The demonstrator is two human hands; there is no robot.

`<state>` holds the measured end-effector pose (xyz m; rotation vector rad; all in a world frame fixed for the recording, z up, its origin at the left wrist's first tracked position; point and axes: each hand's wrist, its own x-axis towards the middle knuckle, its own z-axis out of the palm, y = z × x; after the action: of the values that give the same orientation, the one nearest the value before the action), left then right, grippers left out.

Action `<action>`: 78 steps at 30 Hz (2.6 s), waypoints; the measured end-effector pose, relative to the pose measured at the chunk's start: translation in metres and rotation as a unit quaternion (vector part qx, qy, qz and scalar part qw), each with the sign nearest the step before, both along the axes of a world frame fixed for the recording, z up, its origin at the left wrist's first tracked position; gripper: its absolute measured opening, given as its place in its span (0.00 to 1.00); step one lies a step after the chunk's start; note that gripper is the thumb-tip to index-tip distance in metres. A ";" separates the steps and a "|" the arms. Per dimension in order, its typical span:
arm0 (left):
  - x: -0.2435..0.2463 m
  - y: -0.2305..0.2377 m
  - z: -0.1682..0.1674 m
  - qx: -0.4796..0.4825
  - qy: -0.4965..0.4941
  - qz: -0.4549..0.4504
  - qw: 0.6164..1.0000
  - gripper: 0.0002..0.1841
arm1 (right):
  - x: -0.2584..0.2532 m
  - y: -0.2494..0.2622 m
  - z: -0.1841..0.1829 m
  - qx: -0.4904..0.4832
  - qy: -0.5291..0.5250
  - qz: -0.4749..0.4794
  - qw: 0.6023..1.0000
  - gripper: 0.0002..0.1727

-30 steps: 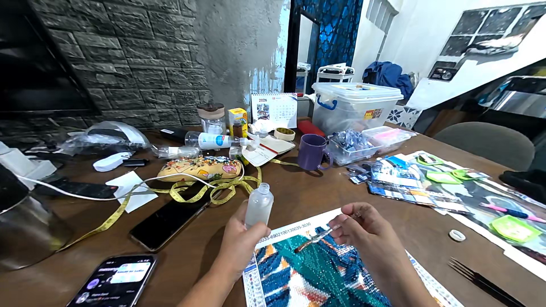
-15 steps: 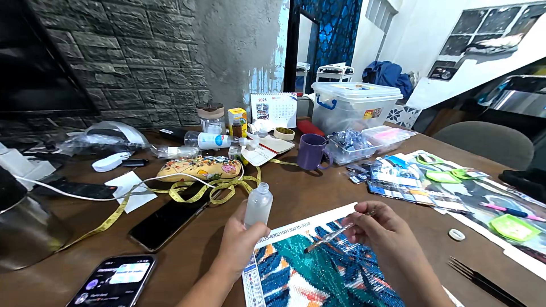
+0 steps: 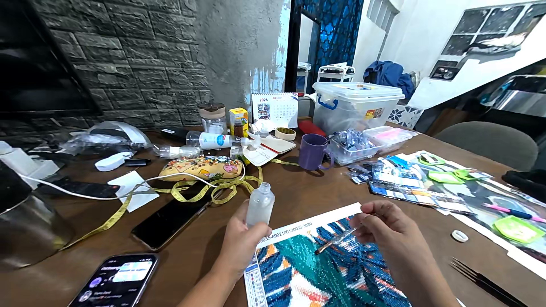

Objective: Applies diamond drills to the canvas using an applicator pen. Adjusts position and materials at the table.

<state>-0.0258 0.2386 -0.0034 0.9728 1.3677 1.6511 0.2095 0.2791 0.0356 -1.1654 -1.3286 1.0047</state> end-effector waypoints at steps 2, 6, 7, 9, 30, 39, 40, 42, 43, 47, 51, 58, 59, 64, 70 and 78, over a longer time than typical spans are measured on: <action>-0.001 -0.001 0.001 -0.001 0.004 -0.003 1.000 0.26 | -0.003 -0.004 0.000 0.015 0.021 0.025 0.999 0.04; -0.001 -0.001 0.001 -0.001 -0.003 -0.005 1.000 0.27 | -0.017 -0.014 -0.003 0.022 0.038 0.099 0.994 0.04; -0.001 0.000 0.001 0.000 -0.006 -0.005 1.000 0.27 | -0.021 -0.016 -0.004 0.022 0.034 0.108 0.993 0.04; -0.002 -0.001 0.002 -0.001 -0.007 -0.006 1.000 0.27 | -0.028 -0.018 -0.005 0.012 0.026 0.115 0.993 0.04; -0.001 0.001 0.001 0.002 -0.006 -0.017 1.000 0.25 | -0.030 -0.015 -0.005 -0.040 0.055 0.116 0.991 0.05; -0.001 0.000 0.002 -0.006 0.001 -0.014 1.000 0.25 | -0.026 -0.011 -0.006 -0.047 0.020 0.100 0.994 0.05; -0.001 0.000 0.002 -0.004 0.001 -0.015 1.000 0.25 | -0.025 -0.011 -0.006 -0.045 0.022 0.097 0.994 0.05; -0.001 0.000 0.001 -0.002 -0.002 -0.017 1.000 0.25 | -0.024 -0.011 -0.005 -0.041 0.036 0.097 0.994 0.05; -0.001 0.000 0.001 -0.001 -0.003 -0.017 1.000 0.25 | -0.025 -0.012 -0.005 -0.042 0.044 0.101 0.993 0.05; 0.000 0.000 0.002 -0.009 -0.003 -0.014 1.000 0.25 | -0.029 -0.015 -0.007 -0.043 0.057 0.133 0.989 0.05; 0.000 0.000 0.002 -0.005 -0.003 -0.016 1.000 0.25 | -0.028 -0.015 -0.007 -0.036 0.029 0.116 0.992 0.05; -0.001 0.000 0.001 -0.006 0.001 -0.019 1.000 0.25 | -0.027 -0.017 -0.004 -0.037 0.059 0.118 0.991 0.05; -0.001 0.000 0.001 -0.006 0.002 -0.018 1.000 0.25 | -0.028 -0.018 -0.005 -0.034 0.060 0.129 0.989 0.05; -0.001 0.001 0.001 -0.013 -0.006 -0.017 1.000 0.25 | -0.028 -0.017 -0.008 -0.023 0.033 0.132 0.990 0.05; -0.001 0.000 0.002 -0.017 -0.010 -0.015 1.000 0.26 | -0.021 -0.016 -0.005 -0.006 0.036 0.109 0.993 0.06; -0.001 0.000 0.002 -0.016 -0.008 -0.015 1.000 0.25 | -0.027 -0.021 -0.007 -0.011 0.028 0.141 0.990 0.06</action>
<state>-0.0268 0.2387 -0.0010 0.9542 1.3585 1.6064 0.1827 0.2586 0.0282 -0.9750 -1.4671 1.2493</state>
